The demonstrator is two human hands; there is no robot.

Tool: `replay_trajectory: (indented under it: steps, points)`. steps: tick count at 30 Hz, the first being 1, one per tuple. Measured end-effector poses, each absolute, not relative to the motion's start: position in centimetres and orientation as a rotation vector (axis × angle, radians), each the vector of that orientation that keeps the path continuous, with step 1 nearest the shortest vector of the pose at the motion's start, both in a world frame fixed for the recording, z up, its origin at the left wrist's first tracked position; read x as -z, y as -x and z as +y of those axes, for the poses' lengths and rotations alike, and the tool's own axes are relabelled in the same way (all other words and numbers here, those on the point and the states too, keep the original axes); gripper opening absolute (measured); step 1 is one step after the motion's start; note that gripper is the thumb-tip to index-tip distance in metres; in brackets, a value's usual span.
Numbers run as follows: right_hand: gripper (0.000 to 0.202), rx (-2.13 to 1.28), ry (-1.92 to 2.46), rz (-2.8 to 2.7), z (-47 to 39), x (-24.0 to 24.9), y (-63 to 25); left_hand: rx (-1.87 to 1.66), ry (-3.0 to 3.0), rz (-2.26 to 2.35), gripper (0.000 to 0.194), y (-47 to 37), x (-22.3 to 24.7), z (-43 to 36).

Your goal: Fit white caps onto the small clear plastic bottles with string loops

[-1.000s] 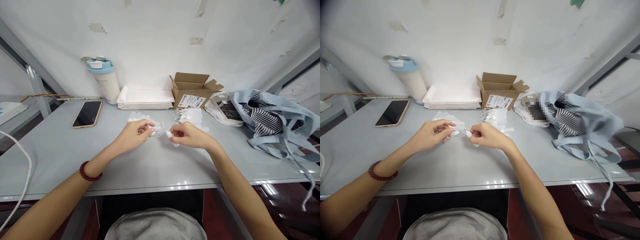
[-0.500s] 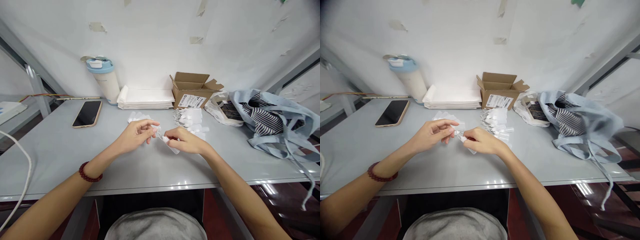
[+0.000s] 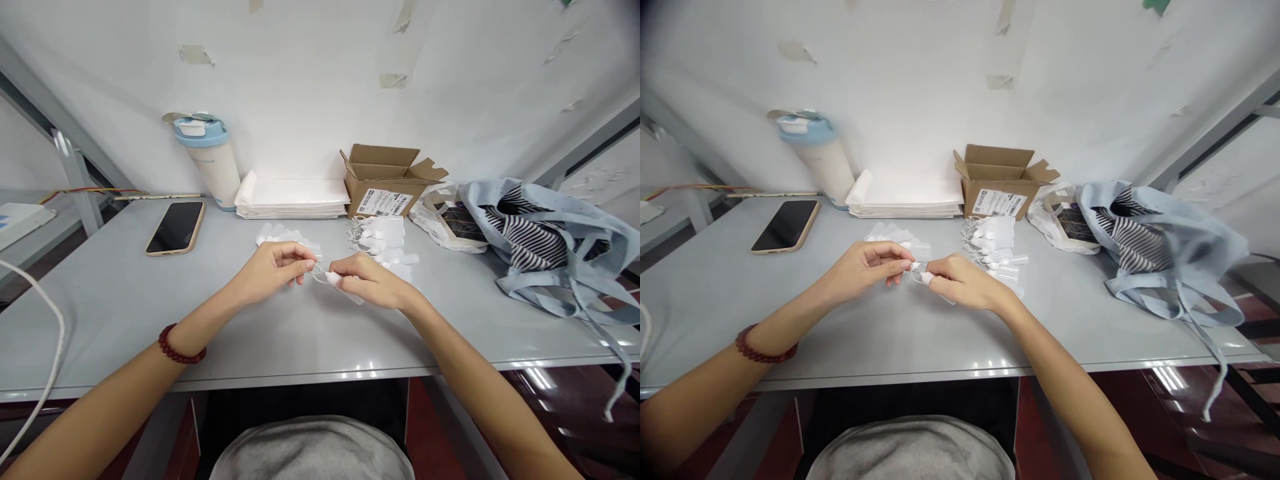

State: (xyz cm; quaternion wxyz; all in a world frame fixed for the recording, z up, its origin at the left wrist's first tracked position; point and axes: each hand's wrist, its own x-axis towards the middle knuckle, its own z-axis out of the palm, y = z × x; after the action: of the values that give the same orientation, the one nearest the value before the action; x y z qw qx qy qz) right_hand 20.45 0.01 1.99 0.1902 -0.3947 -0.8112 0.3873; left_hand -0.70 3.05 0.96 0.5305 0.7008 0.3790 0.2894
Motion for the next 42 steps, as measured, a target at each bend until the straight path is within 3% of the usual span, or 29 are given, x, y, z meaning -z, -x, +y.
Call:
replay_trajectory:
  steps: [22,42]
  points:
    - [0.032,-1.072,1.148,-2.281,0.04,-1.81,-20.31,-0.622,-1.562,0.846,0.015,0.61,-1.0,2.96]
    - [0.027,-1.05,1.149,-2.286,0.06,-1.69,-20.35,-0.676,-1.679,0.941,0.019,0.21,-0.58,2.53]
